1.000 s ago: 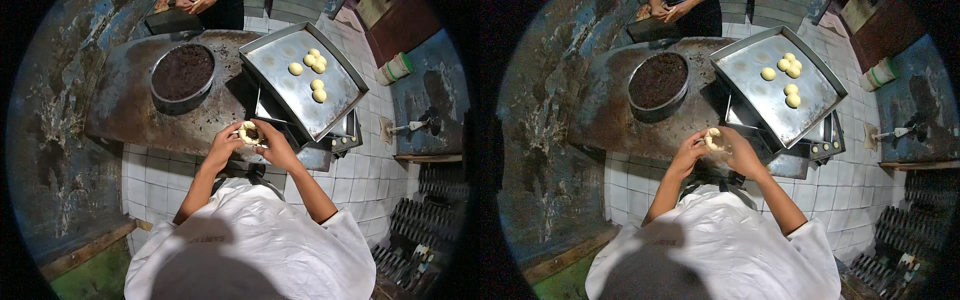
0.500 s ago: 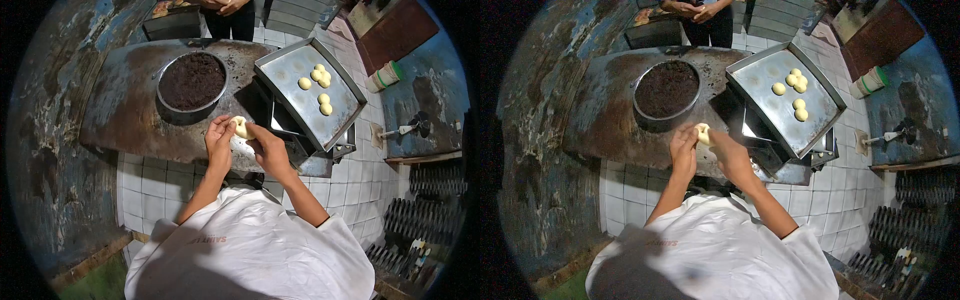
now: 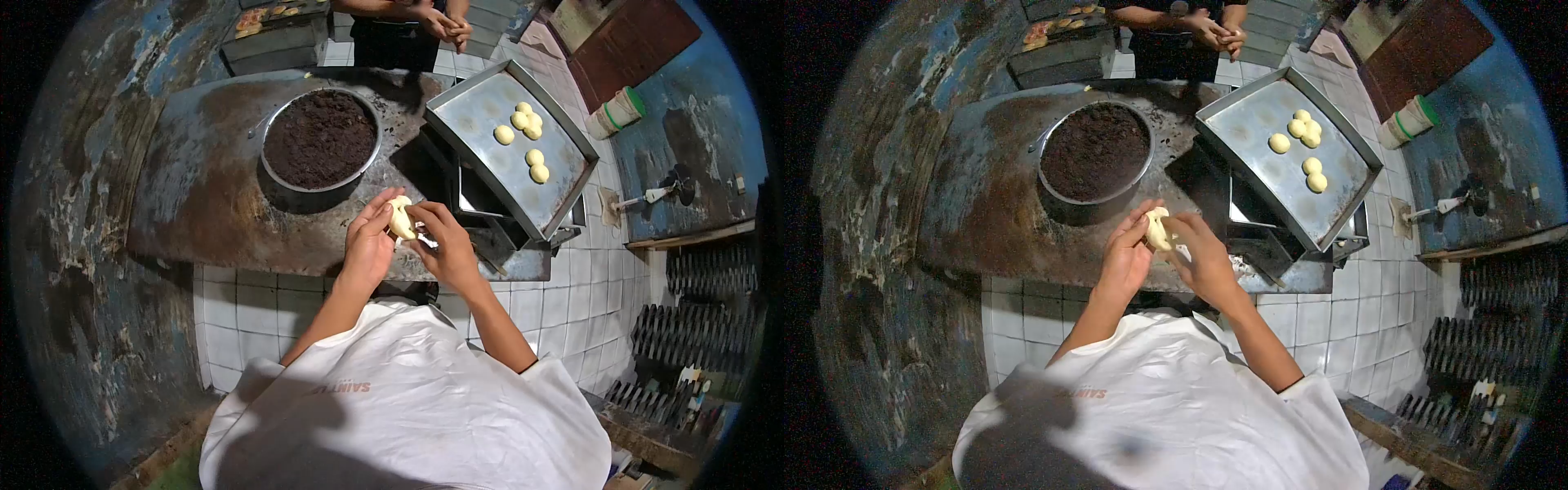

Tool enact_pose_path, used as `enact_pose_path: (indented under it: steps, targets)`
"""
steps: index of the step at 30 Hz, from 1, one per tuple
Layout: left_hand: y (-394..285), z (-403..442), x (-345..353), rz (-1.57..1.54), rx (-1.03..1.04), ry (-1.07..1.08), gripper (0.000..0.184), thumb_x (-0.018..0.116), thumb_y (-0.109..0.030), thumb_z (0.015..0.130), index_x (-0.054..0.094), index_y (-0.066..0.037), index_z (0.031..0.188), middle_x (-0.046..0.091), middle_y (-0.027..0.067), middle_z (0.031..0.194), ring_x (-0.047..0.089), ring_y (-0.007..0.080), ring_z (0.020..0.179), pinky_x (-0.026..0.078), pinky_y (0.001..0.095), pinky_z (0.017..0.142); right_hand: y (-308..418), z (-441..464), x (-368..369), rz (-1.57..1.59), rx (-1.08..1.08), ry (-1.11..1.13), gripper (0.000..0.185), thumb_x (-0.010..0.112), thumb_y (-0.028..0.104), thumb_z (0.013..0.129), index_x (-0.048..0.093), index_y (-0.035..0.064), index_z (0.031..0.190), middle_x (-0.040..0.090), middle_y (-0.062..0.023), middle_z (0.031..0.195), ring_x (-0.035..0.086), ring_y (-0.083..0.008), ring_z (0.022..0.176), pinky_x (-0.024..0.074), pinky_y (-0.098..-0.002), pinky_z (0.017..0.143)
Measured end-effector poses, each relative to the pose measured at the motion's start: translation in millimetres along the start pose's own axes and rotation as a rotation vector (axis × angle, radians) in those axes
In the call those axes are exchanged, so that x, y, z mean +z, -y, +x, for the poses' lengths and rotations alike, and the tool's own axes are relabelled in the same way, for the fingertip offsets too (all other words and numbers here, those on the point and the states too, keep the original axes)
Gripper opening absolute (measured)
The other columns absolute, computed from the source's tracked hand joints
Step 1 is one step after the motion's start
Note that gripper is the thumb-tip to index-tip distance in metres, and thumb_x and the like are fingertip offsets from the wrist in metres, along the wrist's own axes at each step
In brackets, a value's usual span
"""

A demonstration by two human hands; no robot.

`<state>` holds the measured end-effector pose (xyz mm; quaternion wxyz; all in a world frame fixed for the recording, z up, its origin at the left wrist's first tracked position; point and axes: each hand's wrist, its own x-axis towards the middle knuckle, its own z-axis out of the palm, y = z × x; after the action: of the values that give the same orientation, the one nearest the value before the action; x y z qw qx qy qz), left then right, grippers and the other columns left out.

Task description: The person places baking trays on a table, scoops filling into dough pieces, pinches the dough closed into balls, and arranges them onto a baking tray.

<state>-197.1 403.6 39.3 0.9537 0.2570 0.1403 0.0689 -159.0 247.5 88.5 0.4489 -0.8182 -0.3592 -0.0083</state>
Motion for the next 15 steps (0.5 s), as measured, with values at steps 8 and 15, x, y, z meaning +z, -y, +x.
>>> enact_pose_path:
  steps: [8, 15]
  targets:
    - [-22, -9, 13, 0.277, 0.209, 0.234, 0.032, 0.05, -0.02, 0.107, 0.064, 0.002, 0.124, 0.064, 0.0185, 0.133, 0.052, 0.026, 0.134, 0.038, 0.0382, 0.114, 5, 22, 11, 0.513, 0.316, -0.21, 0.027, 0.085, 0.011, 0.076, 0.07, 0.0015, 0.096, 0.063, -0.006, 0.101, 0.062, -0.0192, 0.102, 0.0526, -0.0313, 0.081]
    - [-31, -11, 16, 0.191, 0.142, 0.319, 0.036, 0.052, -0.019, 0.103, 0.061, 0.003, 0.13, 0.058, 0.0175, 0.14, 0.044, 0.0267, 0.14, 0.035, 0.0386, 0.115, 21, 32, 5, 0.676, 0.59, -0.102, 0.024, 0.079, 0.006, 0.082, 0.072, -0.0004, 0.104, 0.069, -0.0093, 0.106, 0.065, -0.0137, 0.097, 0.0528, -0.0281, 0.079]
